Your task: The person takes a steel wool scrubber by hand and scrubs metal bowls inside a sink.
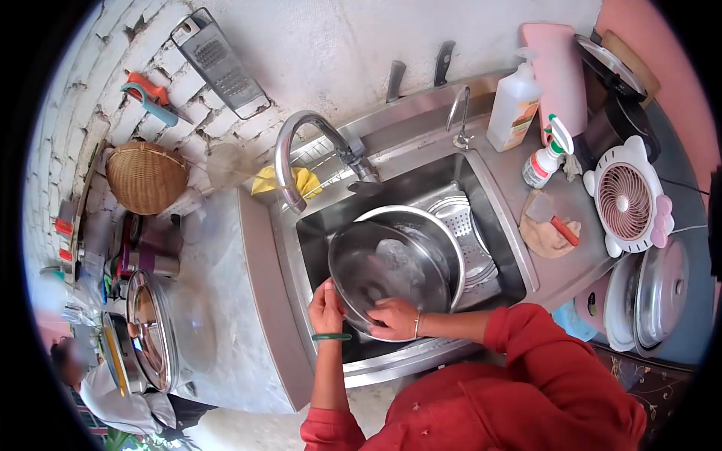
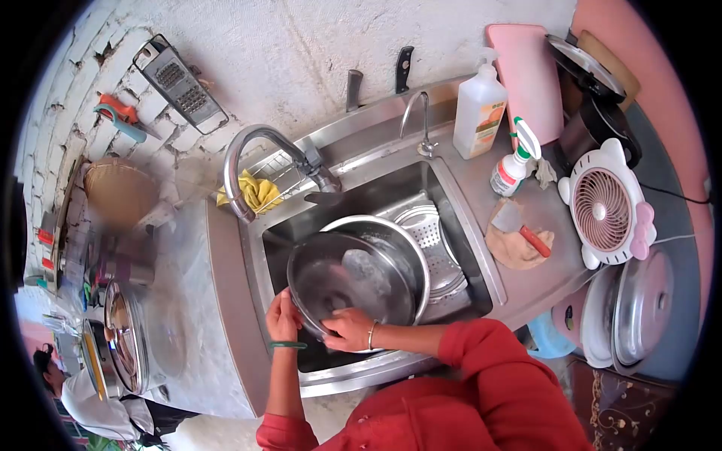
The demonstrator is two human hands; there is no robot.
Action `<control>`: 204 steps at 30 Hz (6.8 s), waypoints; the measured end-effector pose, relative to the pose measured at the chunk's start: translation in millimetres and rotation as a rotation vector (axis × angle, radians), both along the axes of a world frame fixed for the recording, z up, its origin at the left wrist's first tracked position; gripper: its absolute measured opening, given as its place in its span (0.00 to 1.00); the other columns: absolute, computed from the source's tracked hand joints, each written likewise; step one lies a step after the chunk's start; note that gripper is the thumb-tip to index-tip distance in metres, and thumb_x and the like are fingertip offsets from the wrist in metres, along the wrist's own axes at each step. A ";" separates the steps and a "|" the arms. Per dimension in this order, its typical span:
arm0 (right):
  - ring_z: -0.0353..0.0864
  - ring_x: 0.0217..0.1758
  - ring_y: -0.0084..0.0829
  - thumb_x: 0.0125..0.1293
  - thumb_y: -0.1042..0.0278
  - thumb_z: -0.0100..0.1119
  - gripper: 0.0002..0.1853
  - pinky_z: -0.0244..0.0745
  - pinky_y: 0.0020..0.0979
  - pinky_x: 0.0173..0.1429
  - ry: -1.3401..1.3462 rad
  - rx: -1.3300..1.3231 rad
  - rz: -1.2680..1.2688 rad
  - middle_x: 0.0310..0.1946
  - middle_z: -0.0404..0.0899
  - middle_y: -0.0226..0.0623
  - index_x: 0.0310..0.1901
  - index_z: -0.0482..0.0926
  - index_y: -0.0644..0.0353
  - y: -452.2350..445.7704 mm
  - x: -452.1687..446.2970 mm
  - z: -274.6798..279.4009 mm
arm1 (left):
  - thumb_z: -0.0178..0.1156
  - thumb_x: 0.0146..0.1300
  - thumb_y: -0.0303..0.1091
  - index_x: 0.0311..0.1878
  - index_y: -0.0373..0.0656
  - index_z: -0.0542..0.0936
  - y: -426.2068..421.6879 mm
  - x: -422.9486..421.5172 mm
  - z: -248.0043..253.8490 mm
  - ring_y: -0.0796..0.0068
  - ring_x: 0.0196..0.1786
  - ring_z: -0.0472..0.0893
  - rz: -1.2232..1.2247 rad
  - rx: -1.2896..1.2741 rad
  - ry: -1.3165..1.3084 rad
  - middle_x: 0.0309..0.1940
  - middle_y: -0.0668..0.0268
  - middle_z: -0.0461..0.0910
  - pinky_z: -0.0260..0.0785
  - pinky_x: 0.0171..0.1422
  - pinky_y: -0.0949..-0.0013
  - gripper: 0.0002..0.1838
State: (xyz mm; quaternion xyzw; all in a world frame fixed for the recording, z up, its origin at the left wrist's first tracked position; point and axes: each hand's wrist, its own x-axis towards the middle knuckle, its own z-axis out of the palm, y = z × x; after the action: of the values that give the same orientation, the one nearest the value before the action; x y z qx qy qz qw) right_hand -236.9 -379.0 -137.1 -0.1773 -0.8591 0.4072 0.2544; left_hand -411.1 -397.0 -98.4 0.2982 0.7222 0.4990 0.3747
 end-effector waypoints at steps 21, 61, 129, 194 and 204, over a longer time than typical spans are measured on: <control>0.77 0.48 0.44 0.57 0.52 0.49 0.23 0.70 0.41 0.56 0.910 -1.770 -0.567 0.44 0.78 0.47 0.46 0.75 0.65 48.4 117.4 -20.7 | 0.57 0.61 0.42 0.57 0.31 0.66 -93.2 43.2 -62.1 0.62 0.54 0.72 0.512 -0.269 -0.821 0.51 0.54 0.71 0.66 0.58 0.63 0.28; 0.76 0.50 0.46 0.53 0.62 0.56 0.15 0.71 0.44 0.52 -0.912 0.166 -0.053 0.39 0.78 0.48 0.43 0.74 0.57 20.5 55.8 -276.4 | 0.60 0.55 0.23 0.53 0.37 0.72 -88.1 12.5 49.0 0.66 0.48 0.78 0.100 0.240 -0.711 0.45 0.61 0.78 0.69 0.55 0.62 0.21; 0.71 0.57 0.36 0.68 0.58 0.46 0.19 0.63 0.29 0.60 0.022 -0.859 -1.005 0.54 0.73 0.43 0.59 0.69 0.52 52.2 45.7 -119.7 | 0.46 0.69 0.48 0.45 0.35 0.76 -67.0 37.0 -32.1 0.78 0.41 0.76 0.389 0.211 -0.517 0.40 0.66 0.78 0.67 0.50 0.73 0.23; 0.75 0.34 0.34 0.47 0.71 0.59 0.05 0.71 0.31 0.32 0.030 0.514 -0.329 0.35 0.74 0.34 0.28 0.80 0.56 35.4 -0.7 99.1 | 0.43 0.70 0.40 0.51 0.34 0.71 3.7 87.1 6.8 0.73 0.41 0.73 0.474 0.183 -0.439 0.41 0.61 0.75 0.66 0.46 0.69 0.18; 0.75 0.34 0.35 0.47 0.72 0.59 0.04 0.71 0.31 0.34 0.038 0.513 -0.172 0.35 0.74 0.33 0.28 0.80 0.56 26.1 6.8 102.5 | 0.41 0.70 0.40 0.49 0.33 0.72 3.3 85.0 16.0 0.73 0.41 0.73 0.516 0.224 -0.506 0.40 0.61 0.76 0.64 0.48 0.70 0.19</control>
State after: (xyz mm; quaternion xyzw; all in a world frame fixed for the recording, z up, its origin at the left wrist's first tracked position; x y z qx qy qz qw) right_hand -230.1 -352.8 -34.6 -0.1717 -0.9110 0.1562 0.3408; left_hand -326.1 -393.7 -82.4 0.0129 0.5991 0.7108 0.3685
